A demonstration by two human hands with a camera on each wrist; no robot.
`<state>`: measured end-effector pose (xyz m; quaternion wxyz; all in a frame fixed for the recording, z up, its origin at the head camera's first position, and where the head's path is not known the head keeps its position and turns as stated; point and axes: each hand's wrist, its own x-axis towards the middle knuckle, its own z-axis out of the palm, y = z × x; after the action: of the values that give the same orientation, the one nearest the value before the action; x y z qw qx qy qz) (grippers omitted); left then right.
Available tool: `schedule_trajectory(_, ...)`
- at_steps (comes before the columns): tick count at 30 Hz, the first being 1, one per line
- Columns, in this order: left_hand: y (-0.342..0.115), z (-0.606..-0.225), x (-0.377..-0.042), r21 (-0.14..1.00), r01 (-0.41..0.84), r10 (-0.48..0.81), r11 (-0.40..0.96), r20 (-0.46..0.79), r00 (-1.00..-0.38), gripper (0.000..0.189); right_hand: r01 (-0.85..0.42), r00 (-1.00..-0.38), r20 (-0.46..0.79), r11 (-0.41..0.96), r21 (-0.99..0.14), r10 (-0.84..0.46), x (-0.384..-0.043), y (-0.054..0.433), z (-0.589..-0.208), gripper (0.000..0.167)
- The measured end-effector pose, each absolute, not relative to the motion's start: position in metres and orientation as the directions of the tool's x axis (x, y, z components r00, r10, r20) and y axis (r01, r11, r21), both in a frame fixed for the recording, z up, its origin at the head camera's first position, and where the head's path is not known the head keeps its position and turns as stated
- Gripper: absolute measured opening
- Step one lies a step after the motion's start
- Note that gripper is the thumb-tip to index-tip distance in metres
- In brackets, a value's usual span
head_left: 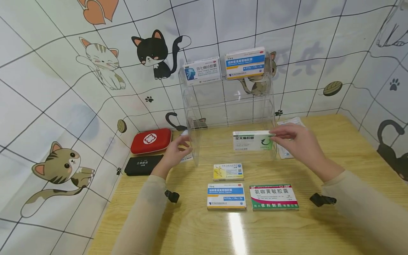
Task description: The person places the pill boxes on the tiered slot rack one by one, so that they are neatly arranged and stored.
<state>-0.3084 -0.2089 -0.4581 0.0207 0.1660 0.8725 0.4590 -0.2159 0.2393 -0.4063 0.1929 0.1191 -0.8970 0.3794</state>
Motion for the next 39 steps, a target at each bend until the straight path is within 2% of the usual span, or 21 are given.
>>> schedule_trajectory(6,-0.209,-0.459,-0.309,0.809,0.272,0.316,0.522,0.113,-0.942,0.044,-0.378,-0.887,0.459,0.638,-0.671,-0.042,-0.249,0.21,-0.357,0.02)
schedule_trajectory(15,-0.213,-0.451,-0.313,0.803,0.292,0.324,0.52,0.131,-0.937,0.044,-0.4,-0.88,0.471,0.447,-0.8,0.056,-0.307,0.16,-0.3,0.023)
schedule_trajectory(18,-0.212,-0.451,-0.313,0.804,0.286,0.326,0.521,0.123,-0.937,0.045,-0.414,-0.873,0.481,0.4,-0.818,0.08,-0.327,0.148,-0.298,0.023)
schedule_trajectory(26,-0.207,-0.456,-0.311,0.802,0.271,0.319,0.533,0.107,-0.942,0.043,-0.412,-0.865,0.494,0.439,-0.798,0.086,-0.365,0.127,-0.312,0.022)
schedule_trajectory(31,-0.204,-0.455,-0.312,0.798,0.279,0.327,0.534,0.11,-0.939,0.042,-0.388,-0.873,0.482,0.496,-0.777,0.071,-0.374,0.123,-0.316,0.022)
schedule_trajectory(39,-0.208,-0.456,-0.312,0.791,0.286,0.325,0.541,0.116,-0.938,0.042,-0.444,-0.867,0.498,0.514,-0.734,-0.038,-0.377,0.11,-0.326,0.025)
